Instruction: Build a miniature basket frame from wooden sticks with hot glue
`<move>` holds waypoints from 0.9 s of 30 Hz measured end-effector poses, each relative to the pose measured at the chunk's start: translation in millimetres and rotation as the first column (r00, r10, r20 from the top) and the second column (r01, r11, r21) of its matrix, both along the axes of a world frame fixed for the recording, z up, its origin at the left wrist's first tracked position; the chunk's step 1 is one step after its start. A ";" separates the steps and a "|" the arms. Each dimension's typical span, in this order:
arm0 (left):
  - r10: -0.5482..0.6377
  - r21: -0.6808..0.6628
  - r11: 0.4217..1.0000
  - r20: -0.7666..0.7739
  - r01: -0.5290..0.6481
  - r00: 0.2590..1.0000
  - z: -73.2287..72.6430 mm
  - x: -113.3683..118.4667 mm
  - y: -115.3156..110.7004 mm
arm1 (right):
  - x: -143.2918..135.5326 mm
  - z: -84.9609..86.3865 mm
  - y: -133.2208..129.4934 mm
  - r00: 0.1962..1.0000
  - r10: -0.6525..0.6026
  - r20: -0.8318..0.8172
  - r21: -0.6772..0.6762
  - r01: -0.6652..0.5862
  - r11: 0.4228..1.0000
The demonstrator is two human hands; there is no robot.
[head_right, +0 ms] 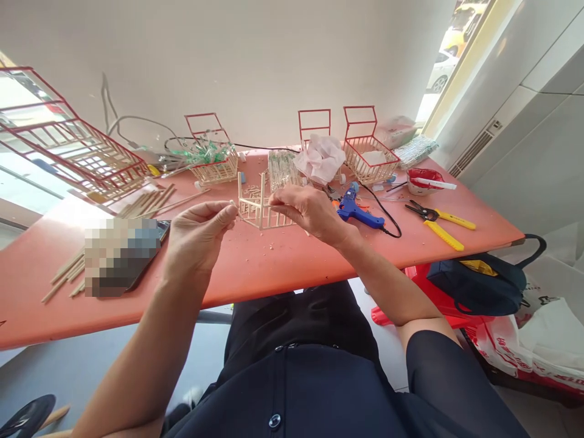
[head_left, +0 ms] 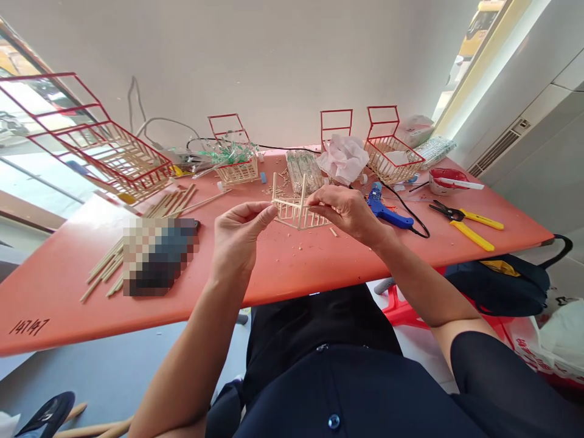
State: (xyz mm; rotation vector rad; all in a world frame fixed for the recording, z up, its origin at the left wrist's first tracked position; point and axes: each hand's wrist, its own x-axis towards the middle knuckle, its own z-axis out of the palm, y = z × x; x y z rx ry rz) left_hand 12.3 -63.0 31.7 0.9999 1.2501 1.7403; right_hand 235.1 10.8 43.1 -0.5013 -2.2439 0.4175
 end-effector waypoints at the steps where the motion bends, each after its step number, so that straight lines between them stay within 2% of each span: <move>1: 0.006 -0.012 1.000 -0.029 -0.006 1.000 0.9 1.9 -1.1 | 0.1 -1.4 -0.7 1.000 -0.001 -0.003 -0.007 0.001 1.000; 5: 0.020 -0.043 0.999 -0.118 -0.025 0.993 2.0 6.2 -5.5 | 2.4 -6.0 -2.1 1.000 -0.009 -0.013 -0.030 0.008 1.000; 16: 0.014 -0.036 0.999 -0.112 -0.018 0.994 0.1 10.1 -7.1 | 3.7 -6.2 -5.2 1.000 0.003 -0.014 -0.044 -0.004 0.999; 27: 0.020 -0.023 0.999 -0.170 -0.024 0.985 -3.1 11.5 -5.6 | 3.4 -6.9 -6.2 1.000 -0.006 -0.013 -0.040 0.006 0.999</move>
